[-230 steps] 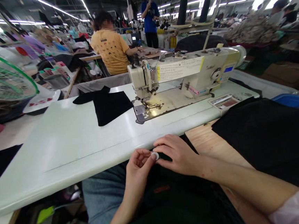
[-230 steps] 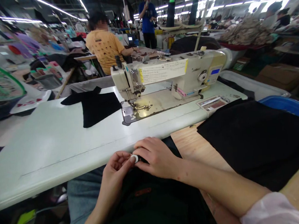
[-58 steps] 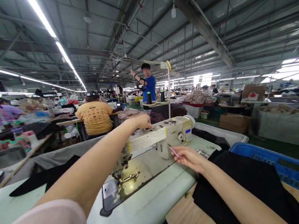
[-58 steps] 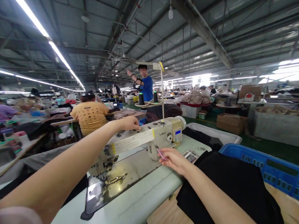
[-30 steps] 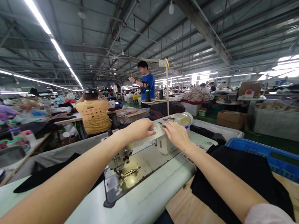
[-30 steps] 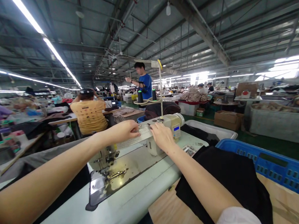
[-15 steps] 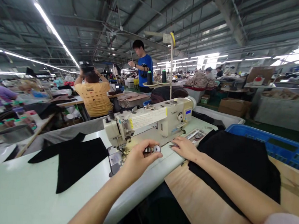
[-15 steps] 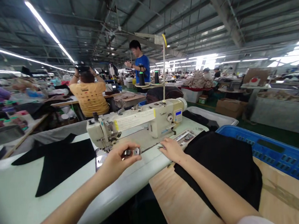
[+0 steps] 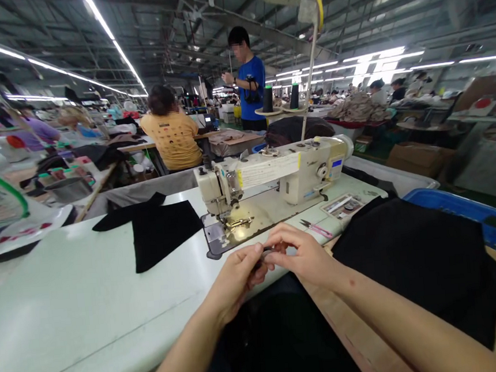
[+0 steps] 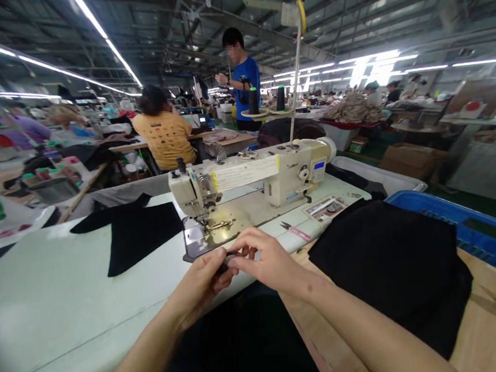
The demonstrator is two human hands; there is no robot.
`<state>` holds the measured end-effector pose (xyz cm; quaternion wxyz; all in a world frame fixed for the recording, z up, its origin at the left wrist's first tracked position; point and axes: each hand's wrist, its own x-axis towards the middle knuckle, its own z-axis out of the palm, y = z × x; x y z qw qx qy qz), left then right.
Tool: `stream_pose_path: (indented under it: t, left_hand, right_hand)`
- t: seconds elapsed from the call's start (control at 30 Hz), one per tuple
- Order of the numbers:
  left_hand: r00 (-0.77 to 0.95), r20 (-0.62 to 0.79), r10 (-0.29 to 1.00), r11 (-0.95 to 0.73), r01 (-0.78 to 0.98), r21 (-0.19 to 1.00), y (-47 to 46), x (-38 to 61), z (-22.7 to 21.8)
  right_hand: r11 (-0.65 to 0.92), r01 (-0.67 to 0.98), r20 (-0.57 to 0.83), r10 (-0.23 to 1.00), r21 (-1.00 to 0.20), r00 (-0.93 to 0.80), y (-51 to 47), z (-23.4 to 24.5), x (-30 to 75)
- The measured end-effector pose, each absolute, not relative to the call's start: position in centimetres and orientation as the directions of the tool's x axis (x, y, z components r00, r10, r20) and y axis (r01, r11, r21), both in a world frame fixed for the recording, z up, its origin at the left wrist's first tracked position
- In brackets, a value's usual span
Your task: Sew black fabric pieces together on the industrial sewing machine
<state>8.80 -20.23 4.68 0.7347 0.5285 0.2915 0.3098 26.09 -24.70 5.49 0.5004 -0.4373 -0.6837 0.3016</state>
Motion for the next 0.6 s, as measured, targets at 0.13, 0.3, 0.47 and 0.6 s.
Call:
stream_pose_path:
  t: [0.13,0.3,0.47,0.6]
  left_hand:
    - [0.649,-0.191,0.737,0.437,-0.242,0.866,-21.1,8.4,3.6]
    - [0.645,-0.173,0.744,0.419,-0.249,0.873,-21.6,8.2,2.8]
    - [0.607,-0.169,0.776,0.373,-0.226,0.900,-21.7,8.4,2.7]
    - [0.567,-0.160,0.808,0.326,-0.205,0.923,-21.8,8.7,2.8]
  right_hand:
    - [0.250,0.117,0.238,0.966,-0.961,-0.105,-24.1,4.5,25.6]
    - [0.107,0.105,0.093,0.987,-0.989,-0.134,-24.3,4.7,25.9]
    - [-0.003,-0.007,-0.002,0.986,-1.000,-0.166,-24.2,4.1,26.3]
    - [-0.043,-0.090,-0.027,0.985,-0.995,-0.168,-23.9,3.5,26.3]
